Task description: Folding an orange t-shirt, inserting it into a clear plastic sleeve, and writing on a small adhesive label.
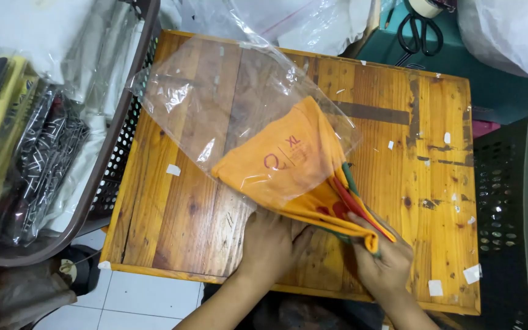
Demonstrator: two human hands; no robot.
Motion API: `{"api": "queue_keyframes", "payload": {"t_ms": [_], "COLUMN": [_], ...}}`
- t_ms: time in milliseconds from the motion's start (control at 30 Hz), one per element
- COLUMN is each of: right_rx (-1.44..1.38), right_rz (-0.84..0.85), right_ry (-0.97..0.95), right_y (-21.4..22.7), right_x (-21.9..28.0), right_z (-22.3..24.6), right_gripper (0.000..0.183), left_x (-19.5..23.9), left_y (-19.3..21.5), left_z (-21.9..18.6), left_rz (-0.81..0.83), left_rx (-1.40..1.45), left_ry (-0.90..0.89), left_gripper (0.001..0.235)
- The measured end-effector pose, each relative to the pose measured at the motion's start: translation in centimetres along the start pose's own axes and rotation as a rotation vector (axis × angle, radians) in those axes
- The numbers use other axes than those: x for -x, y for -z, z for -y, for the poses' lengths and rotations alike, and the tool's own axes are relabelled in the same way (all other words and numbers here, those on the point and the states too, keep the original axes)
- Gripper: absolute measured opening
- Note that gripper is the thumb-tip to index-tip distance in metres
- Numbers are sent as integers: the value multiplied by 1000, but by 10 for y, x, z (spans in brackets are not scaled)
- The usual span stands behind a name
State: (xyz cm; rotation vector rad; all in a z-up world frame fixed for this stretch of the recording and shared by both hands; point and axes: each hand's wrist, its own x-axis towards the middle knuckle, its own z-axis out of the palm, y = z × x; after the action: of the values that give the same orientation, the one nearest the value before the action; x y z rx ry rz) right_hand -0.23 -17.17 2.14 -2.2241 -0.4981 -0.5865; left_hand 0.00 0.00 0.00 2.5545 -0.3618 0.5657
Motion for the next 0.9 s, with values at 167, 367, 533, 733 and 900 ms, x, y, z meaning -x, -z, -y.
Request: {"api": "queue_keyframes", "payload": {"t_ms": [167, 367, 533, 733, 900], "right_rx": [3, -39, -20, -42, 33], "right_rz": [13, 124, 171, 183, 47], "right_ry": [-19, -9, -30, -116, -177], "right_y": [-14, -35, -53, -79, -82], "right_x": [-14, -29, -50, -64, -50], "right_z": [-2, -7, -3, -1, -26], "right_gripper": [20, 26, 25, 28, 13], "left_x": [6, 10, 9, 9, 6], "left_y": [-11, -19, -21, -23, -19], "left_z": [2, 6, 6, 7, 5], "left_rz": [24, 82, 156, 112, 210], "left_rx": [-52, -68, -103, -209, -191], "left_ry": [57, 86, 107, 28, 140], "left_gripper": [35, 40, 50, 56, 60]}}
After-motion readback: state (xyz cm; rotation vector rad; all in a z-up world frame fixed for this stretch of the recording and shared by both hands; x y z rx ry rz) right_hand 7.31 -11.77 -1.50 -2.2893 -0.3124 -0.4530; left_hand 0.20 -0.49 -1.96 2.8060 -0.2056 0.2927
